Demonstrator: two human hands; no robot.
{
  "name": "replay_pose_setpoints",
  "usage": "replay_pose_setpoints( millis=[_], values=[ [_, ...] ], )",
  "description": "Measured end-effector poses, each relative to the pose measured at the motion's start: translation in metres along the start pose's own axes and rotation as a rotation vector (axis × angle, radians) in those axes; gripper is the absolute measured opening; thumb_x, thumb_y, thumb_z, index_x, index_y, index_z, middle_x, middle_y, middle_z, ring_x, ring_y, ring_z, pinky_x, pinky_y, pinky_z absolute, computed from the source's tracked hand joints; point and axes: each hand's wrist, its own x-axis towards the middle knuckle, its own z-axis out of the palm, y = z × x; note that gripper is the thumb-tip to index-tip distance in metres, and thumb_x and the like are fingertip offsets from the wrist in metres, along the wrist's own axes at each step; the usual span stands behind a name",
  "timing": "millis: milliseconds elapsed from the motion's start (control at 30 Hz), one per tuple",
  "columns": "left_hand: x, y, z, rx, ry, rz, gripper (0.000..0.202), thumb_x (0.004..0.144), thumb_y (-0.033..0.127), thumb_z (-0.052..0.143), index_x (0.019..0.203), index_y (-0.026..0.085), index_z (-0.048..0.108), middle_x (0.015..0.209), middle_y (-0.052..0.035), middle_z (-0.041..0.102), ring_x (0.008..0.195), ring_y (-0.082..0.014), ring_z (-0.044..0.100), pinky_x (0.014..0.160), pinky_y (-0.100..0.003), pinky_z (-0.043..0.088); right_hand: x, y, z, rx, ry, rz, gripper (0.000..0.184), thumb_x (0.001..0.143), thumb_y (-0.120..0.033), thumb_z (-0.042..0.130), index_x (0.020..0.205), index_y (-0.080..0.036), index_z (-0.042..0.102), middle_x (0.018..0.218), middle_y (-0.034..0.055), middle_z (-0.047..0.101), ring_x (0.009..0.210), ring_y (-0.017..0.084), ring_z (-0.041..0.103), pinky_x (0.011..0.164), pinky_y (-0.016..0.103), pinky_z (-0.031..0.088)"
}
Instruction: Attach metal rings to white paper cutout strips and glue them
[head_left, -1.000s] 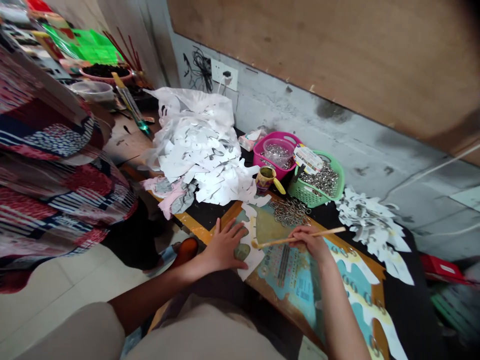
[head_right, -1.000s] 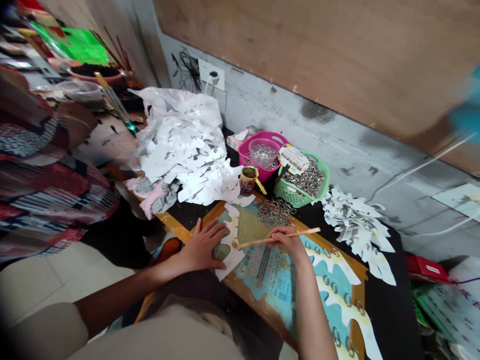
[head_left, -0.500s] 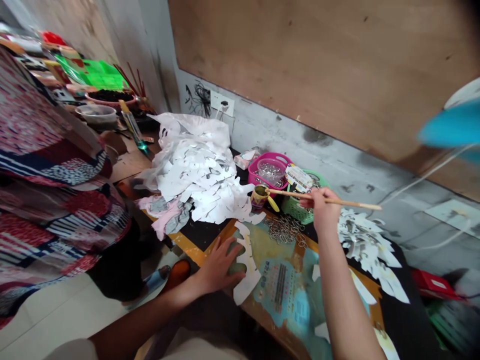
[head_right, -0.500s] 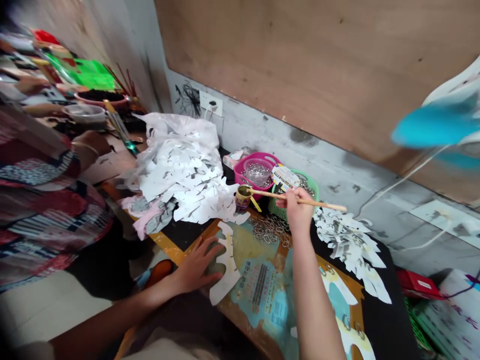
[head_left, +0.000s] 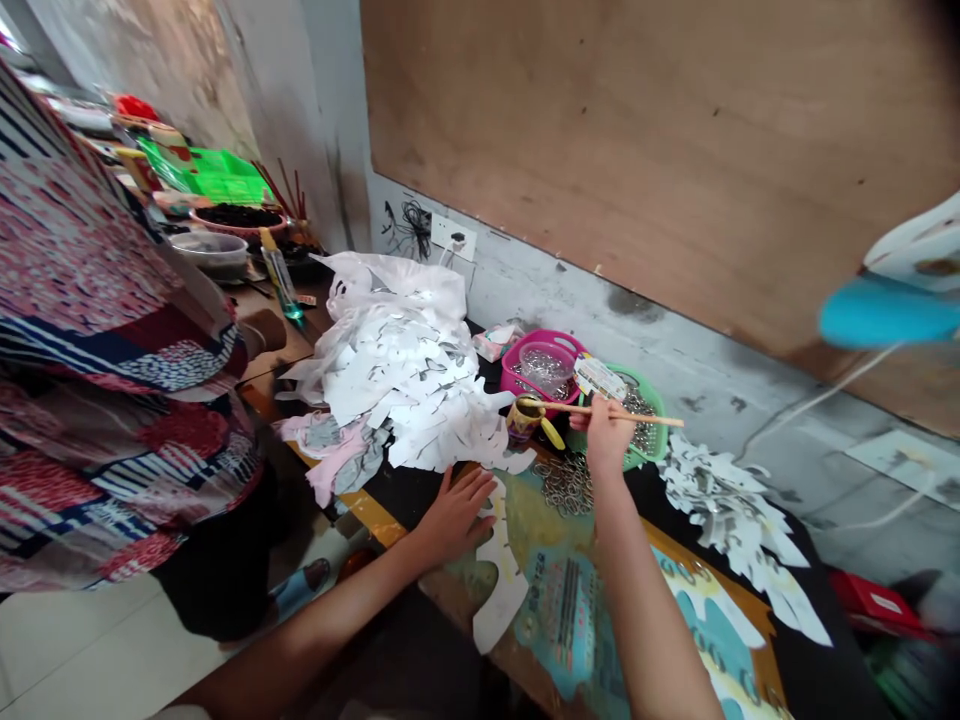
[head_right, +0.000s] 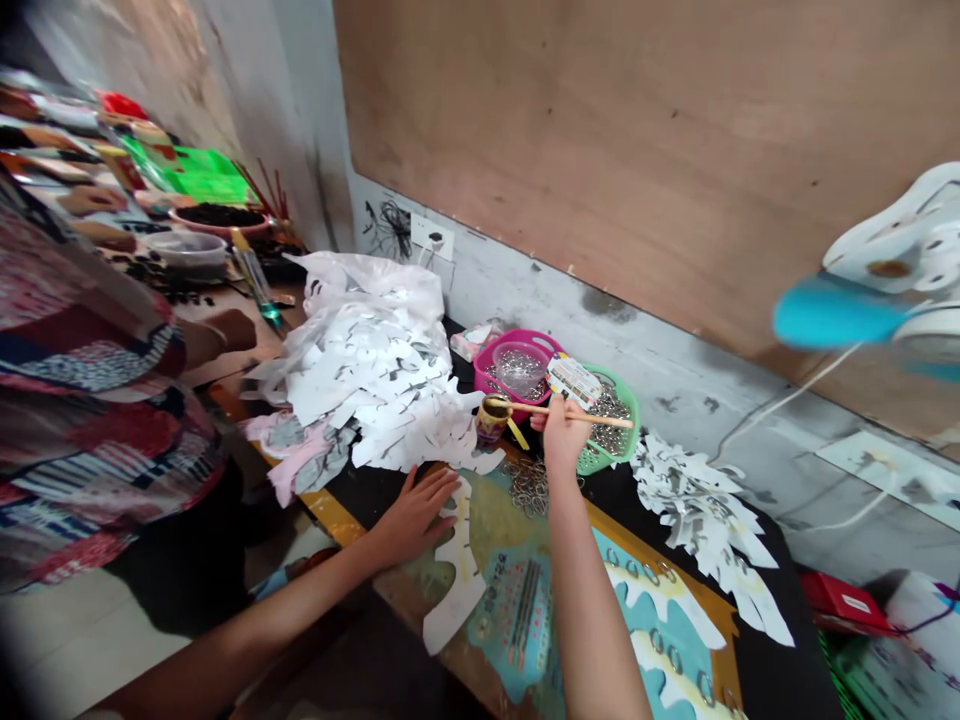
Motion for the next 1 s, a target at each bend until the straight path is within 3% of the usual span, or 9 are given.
replay_pose_setpoints(
  millis=[167, 367, 467, 567, 733, 867, 1000],
  values=[
    [0.003, -0.007, 0.013, 0.001, 0.025, -0.011, 0.042, 0.099, 0.031, 0.042, 0.138, 0.017, 0.046, 0.144, -0.0147, 0.052, 0.140, -0.0295, 0.040, 0.119, -0.064, 0.007, -0.020, 0.013, -0.035, 0.227, 0.162, 0.199, 0.035, 0.074, -0.055, 0.064, 0.069, -0.024, 0.048, 0.043, -0.0036, 0.057, 0.033, 0.015, 0.053, 0.033, 0.026, 0.045],
    [0.003, -0.008, 0.014, 0.000, 0.017, -0.005, 0.048, 0.095, 0.030, 0.047, 0.140, 0.015, 0.040, 0.142, -0.0164, 0.053, 0.139, -0.0303, 0.041, 0.119, -0.063, 0.010, -0.069, 0.017, -0.083, 0.390, 0.110, 0.349, 0.043, 0.063, -0.045, 0.073, 0.048, -0.022, 0.040, 0.039, -0.0047, 0.048, 0.035, 0.009, 0.050, 0.029, 0.017, 0.034],
    [0.004, -0.006, 0.012, -0.006, 0.018, -0.017, 0.050, 0.094, 0.030, 0.048, 0.140, 0.015, 0.038, 0.140, -0.0170, 0.054, 0.139, -0.0303, 0.042, 0.119, -0.062, 0.011, -0.093, 0.023, -0.097, 0.406, 0.088, 0.372, 0.046, 0.065, -0.047, 0.073, 0.046, -0.021, 0.040, 0.039, -0.0051, 0.047, 0.036, 0.008, 0.049, 0.031, 0.016, 0.036],
    [0.004, -0.005, 0.011, -0.014, 0.022, -0.026, 0.051, 0.093, 0.030, 0.049, 0.141, 0.015, 0.036, 0.139, -0.0171, 0.055, 0.138, -0.0298, 0.043, 0.119, -0.061, 0.011, -0.111, 0.035, -0.096, 0.361, 0.090, 0.377, 0.040, 0.069, -0.049, 0.074, 0.054, -0.020, 0.050, 0.046, -0.0033, 0.058, 0.035, 0.009, 0.051, 0.032, 0.019, 0.039],
    [0.005, -0.002, 0.007, -0.029, 0.009, -0.040, 0.051, 0.092, 0.028, 0.049, 0.140, 0.016, 0.035, 0.138, -0.0171, 0.055, 0.137, -0.0293, 0.044, 0.119, -0.061, 0.010, -0.127, 0.052, -0.075, 0.237, 0.021, 0.352, 0.039, 0.076, -0.054, 0.073, 0.063, -0.019, 0.061, 0.054, 0.0005, 0.067, 0.040, 0.014, 0.058, 0.040, 0.024, 0.049],
    [0.006, -0.001, 0.006, -0.046, -0.006, -0.055, 0.053, 0.089, 0.025, 0.049, 0.139, 0.016, 0.034, 0.137, -0.0173, 0.055, 0.137, -0.0300, 0.043, 0.118, -0.063, 0.009, -0.129, 0.054, -0.059, 0.076, -0.068, 0.291, 0.041, 0.080, -0.057, 0.069, 0.064, -0.021, 0.059, 0.056, 0.0020, 0.069, 0.047, 0.018, 0.064, 0.047, 0.028, 0.054],
    [0.006, -0.003, 0.008, -0.045, -0.001, -0.055, 0.055, 0.088, 0.025, 0.049, 0.140, 0.015, 0.033, 0.137, -0.0172, 0.055, 0.138, -0.0297, 0.042, 0.119, -0.062, 0.009, -0.128, 0.049, -0.051, -0.044, -0.079, 0.204, 0.043, 0.086, -0.059, 0.061, 0.064, -0.023, 0.055, 0.058, 0.0019, 0.070, 0.050, 0.019, 0.066, 0.049, 0.029, 0.054]
  ],
)
